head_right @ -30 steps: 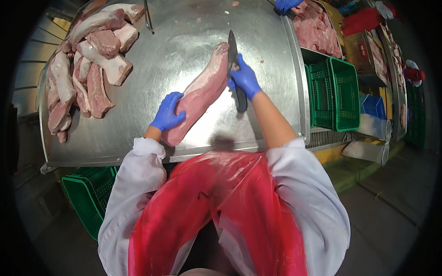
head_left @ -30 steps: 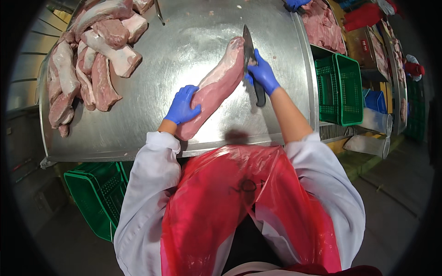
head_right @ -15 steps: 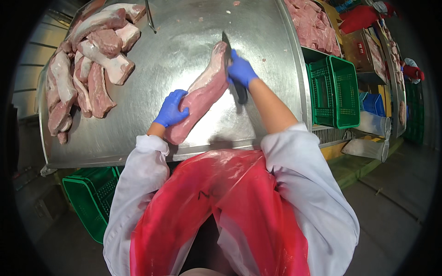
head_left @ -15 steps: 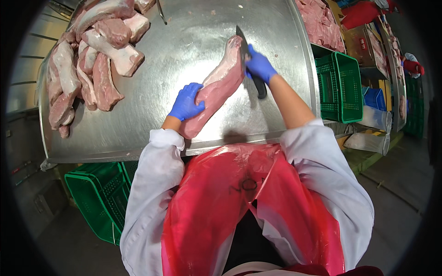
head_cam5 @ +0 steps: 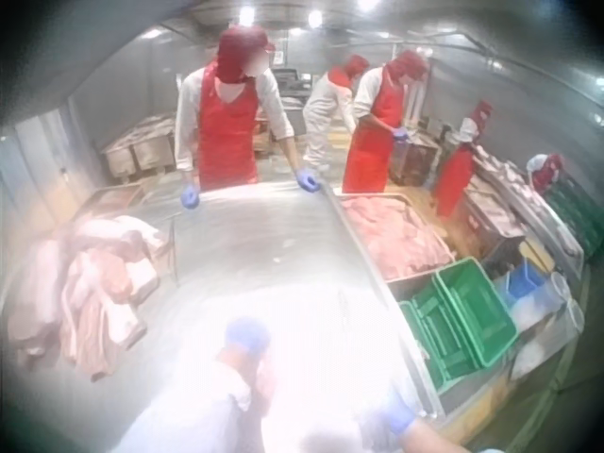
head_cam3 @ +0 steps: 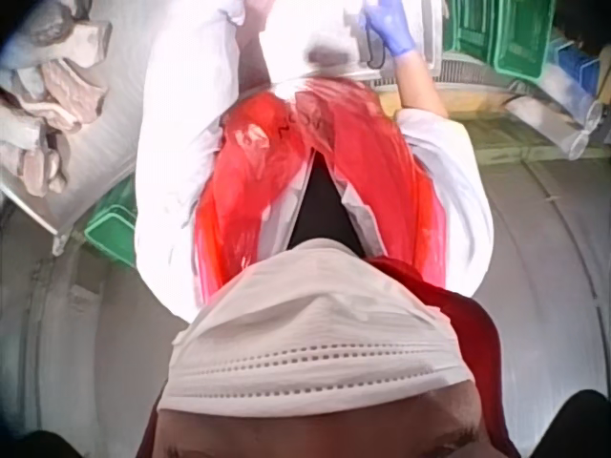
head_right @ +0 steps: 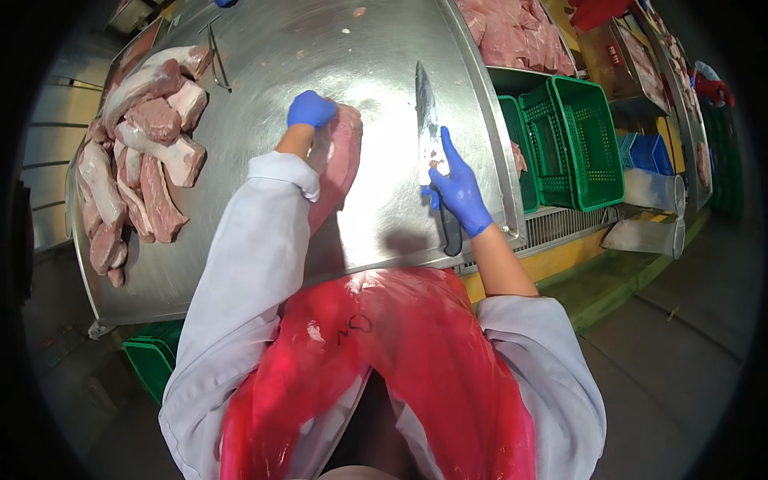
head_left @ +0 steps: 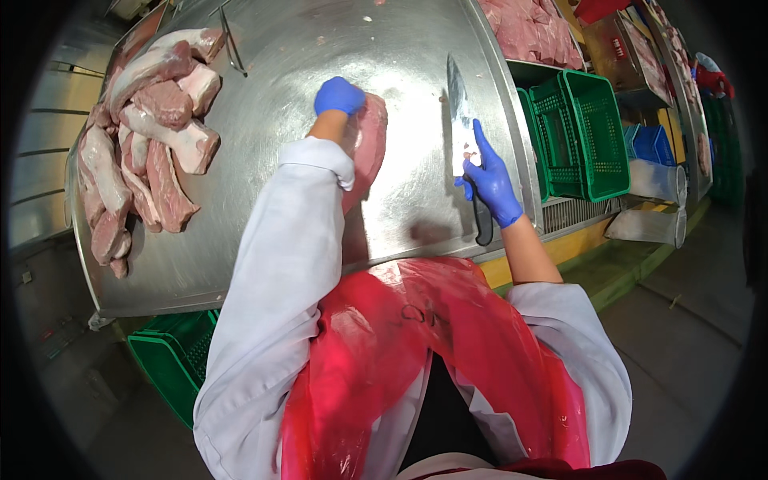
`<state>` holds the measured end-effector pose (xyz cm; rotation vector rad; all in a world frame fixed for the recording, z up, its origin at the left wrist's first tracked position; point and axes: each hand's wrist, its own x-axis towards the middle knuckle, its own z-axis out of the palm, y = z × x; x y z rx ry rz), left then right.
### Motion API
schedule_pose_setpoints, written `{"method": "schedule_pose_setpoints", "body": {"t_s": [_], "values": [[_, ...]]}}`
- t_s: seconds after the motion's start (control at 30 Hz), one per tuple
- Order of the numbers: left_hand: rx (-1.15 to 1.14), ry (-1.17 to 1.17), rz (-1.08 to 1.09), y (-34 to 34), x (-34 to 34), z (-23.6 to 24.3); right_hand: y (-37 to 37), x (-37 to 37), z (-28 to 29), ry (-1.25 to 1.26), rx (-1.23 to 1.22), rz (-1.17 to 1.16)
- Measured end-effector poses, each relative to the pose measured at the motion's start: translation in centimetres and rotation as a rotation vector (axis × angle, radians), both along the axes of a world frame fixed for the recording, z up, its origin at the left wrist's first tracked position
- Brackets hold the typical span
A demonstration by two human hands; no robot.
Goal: The person trims fat and sinew from large cuts of pork using a knife on a stainless steel table. They repeatedly slice off layers of fat and place the trimmed pieces into a green crate while continuing to work on the main cut.
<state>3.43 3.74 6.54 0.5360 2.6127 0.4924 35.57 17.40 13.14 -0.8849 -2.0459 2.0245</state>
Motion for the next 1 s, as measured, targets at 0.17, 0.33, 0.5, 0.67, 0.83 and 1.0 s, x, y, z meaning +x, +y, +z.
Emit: {"method": "schedule_pose_setpoints", "body": {"t_s": [0.17, 0.33, 0.5, 0.67, 0.83, 1.0], "values": [[0.038, -0.027, -0.101, -4.7, -3.6, -4.8, -0.2, 0.0, -3.2, -0.099, -0.028, 0.076], [0.413, -0.123, 0.176, -4.8, -0.2, -3.8, -0.4, -9.0, -4.7, -0.038, 0.092, 0.245], [0.336, 0.032, 0.159, -4.7, 0.6, -3.0, -1.1, -20.6, -4.6, -0.092, 0.253, 0.554], [0.308, 0.134, 0.178, -5.1, 1.8, -1.5, 2.9, -18.9, -1.2, -0.224, 0.538, 1.087], [0.358, 0.093, 0.136, -4.5, 2.1, 0.1, 4.5, -18.4, -2.4, -0.237, 0.445, 1.085], [0.270, 0.134, 0.066, -3.9, 1.5, 1.3, 1.3, -22.9, -6.0, -0.103, 0.377, 1.024]]}}
